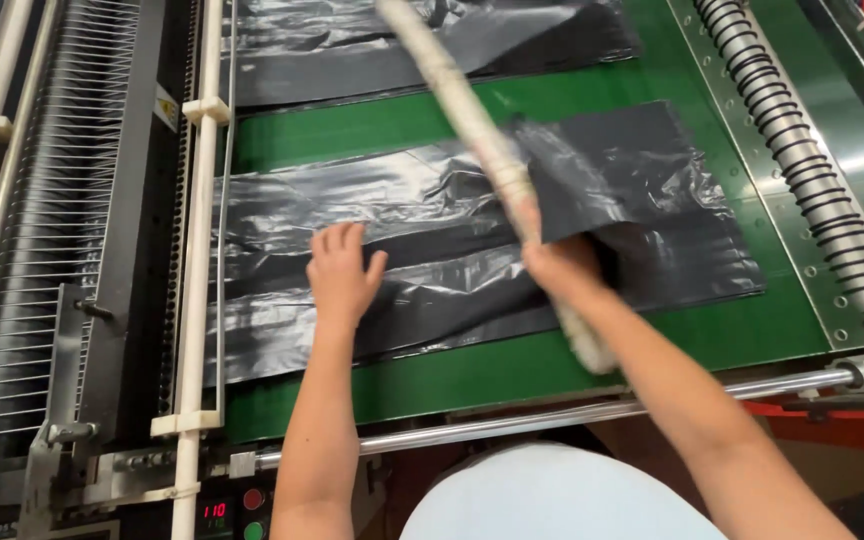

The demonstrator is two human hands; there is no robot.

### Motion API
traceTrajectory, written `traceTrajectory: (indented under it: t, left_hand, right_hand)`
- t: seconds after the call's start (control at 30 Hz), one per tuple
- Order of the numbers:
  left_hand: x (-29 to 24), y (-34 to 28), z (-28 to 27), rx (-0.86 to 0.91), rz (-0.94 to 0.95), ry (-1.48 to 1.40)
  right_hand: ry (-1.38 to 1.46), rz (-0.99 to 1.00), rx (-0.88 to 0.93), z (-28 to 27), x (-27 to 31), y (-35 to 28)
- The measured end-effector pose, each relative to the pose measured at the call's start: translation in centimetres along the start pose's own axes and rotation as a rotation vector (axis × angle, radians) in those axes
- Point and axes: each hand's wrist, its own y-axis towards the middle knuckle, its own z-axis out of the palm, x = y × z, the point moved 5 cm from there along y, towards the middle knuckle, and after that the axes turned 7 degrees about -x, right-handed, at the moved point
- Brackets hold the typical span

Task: Using a long stick to flatten and guide plastic bags on a conveyor belt to ensure they stay flat and aligned during production.

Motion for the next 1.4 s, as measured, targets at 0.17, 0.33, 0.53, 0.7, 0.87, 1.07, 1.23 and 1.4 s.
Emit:
traceTrajectory:
  t: [0.17, 0.33, 0.53, 0.7, 0.87, 1.07, 1.23, 1.4]
  left_hand:
    - [-2.3, -1.6, 5.0, 0.550, 0.021, 0.041]
    - [-3.4, -1.9, 4.9, 0.722, 0.044, 0.057]
    - [-3.2, -2.5, 5.2, 0.810, 0.052, 0.078]
    - [-6.2, -2.3, 4.2, 0.660, 0.162, 0.041]
    - [-16.6, -6.3, 5.0, 0.120, 0.714, -0.127]
    - [-20.7, -9.9, 14.3, -0.186, 0.728, -0.003]
    - [-18.8, -3.8, 7.8, 0.124, 0.436, -0.248]
    - [-19.9, -5.7, 4.2, 0.453, 0.345, -0.298]
  right_hand:
    - [-0.474, -0.006, -0.184, -9.2, -3.2, 3.3]
    - [-0.378, 0.114, -0.156, -11.0, -4.5, 3.8]
    - [-0.403, 0.113, -0.136, -11.0, -6.8, 4.4]
    - [-0.341, 0.019, -0.220, -14.6, -4.7, 5.6]
    - [-0.173, -0.105, -0.304, -19.6, 1.6, 6.4]
    - [0.096, -0.202, -0.279, -21.2, 8.9, 5.5]
    - [0.293, -0.179, -0.235, -19.3, 15.5, 3.3]
    - [0.461, -0.209, -0.146, -14.2, 22.3, 0.8]
